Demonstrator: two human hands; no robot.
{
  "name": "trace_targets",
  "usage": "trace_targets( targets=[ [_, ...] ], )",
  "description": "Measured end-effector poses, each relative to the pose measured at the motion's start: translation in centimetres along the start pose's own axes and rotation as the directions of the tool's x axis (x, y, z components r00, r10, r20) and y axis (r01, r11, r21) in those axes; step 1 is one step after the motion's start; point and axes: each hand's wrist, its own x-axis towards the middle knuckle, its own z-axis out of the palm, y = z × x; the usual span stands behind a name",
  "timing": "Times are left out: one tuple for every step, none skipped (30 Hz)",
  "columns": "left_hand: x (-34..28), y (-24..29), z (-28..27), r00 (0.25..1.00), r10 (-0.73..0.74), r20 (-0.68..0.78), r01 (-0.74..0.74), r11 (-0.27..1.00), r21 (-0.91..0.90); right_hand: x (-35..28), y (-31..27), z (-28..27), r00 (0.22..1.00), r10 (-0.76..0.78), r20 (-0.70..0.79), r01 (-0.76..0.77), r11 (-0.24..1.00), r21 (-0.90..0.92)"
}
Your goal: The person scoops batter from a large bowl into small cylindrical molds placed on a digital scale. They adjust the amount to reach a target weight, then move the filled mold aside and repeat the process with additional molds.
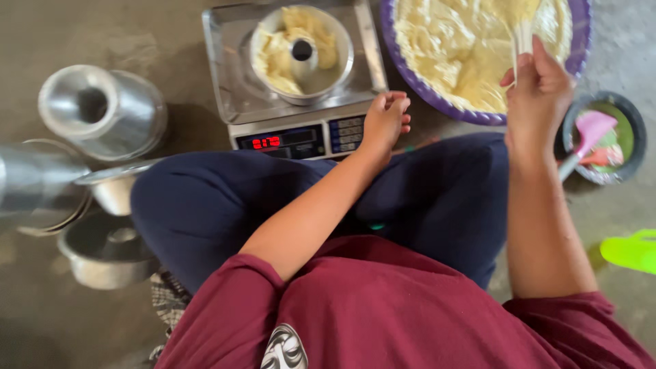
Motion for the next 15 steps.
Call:
trace_targets(
  targets=[
    [-0.1, 0.0, 1.4, 1.000, 0.001, 0.011, -0.001, 1.000, 0.022, -0.1, 0.6, -2.1, 0.994, -0.109, 0.030, 0.113, 0.967, -0.230],
    [-0.3, 0.0, 2.8, 1.000, 0.002, 0.022, -0.003, 0.999, 0.044, -0.3, 1.3, -3.9, 0.987, -0.154, 0.040, 0.159, 0.921, -0.355],
    [-0.4, 0.1, 3.8, 1.000, 0.010, 0.027, -0.011, 0.998, 0.067, -0.3, 2.2, -5.4, 0.978, -0.199, 0.063, 0.205, 0.860, -0.466],
    [-0.8, 0.1, 4.6, 0.998, -0.057, 0.030, 0.055, 0.995, 0.085, -0.3, 3.1, -6.8, 0.967, -0.239, 0.092, 0.248, 0.784, -0.569],
    [-1.0, 0.2, 5.2, 0.993, -0.119, 0.028, 0.115, 0.988, 0.103, 0.2, 4.1, -7.8, 0.970, -0.171, 0.171, 0.241, 0.619, -0.747],
    [-1.2, 0.3, 5.6, 0.983, -0.180, 0.025, 0.176, 0.977, 0.120, 0.6, 5.3, -8.4, 0.969, -0.085, 0.231, 0.245, 0.415, -0.876],
    [-1.4, 0.3, 6.0, 0.986, -0.166, 0.031, 0.161, 0.979, 0.124, 0.9, 6.3, -9.0, 0.963, 0.011, 0.269, 0.262, 0.185, -0.947],
    [-1.7, 0.2, 6.3, 0.988, -0.152, 0.038, 0.146, 0.981, 0.128, 0.9, 7.1, -9.5, 0.939, 0.132, 0.317, 0.269, 0.290, -0.918],
    [-1.9, 0.1, 6.6, 0.989, -0.138, 0.044, 0.131, 0.983, 0.131, 0.9, 7.7, -10.1, 0.895, 0.244, 0.372, 0.259, 0.394, -0.882],
    [-2.1, -0.1, 6.7, 0.987, -0.154, 0.038, 0.148, 0.980, 0.133, 0.9, 8.1, -10.7, 0.905, 0.255, 0.341, 0.233, 0.374, -0.898],
    [-1.8, 0.1, 6.6, 0.987, -0.159, 0.029, 0.154, 0.979, 0.136, 1.3, 8.3, -10.5, 0.914, 0.255, 0.314, 0.211, 0.359, -0.909],
    [-1.5, 0.2, 6.4, 0.986, -0.165, 0.020, 0.160, 0.977, 0.138, 1.6, 8.4, -10.1, 0.924, 0.256, 0.286, 0.189, 0.345, -0.919],
    [-1.4, 0.0, 6.1, 0.985, -0.173, 0.014, 0.170, 0.977, 0.128, 1.3, 8.4, -10.1, 0.931, 0.236, 0.277, 0.193, 0.325, -0.926],
    [-1.3, -0.3, 5.7, 0.983, -0.182, 0.008, 0.180, 0.977, 0.118, 1.0, 8.2, -10.0, 0.939, 0.215, 0.268, 0.196, 0.305, -0.932],
    [-1.0, -0.4, 5.5, 0.982, -0.187, 0.005, 0.185, 0.977, 0.110, 0.8, 7.9, -9.9, 0.947, 0.191, 0.257, 0.197, 0.285, -0.938]
  ],
)
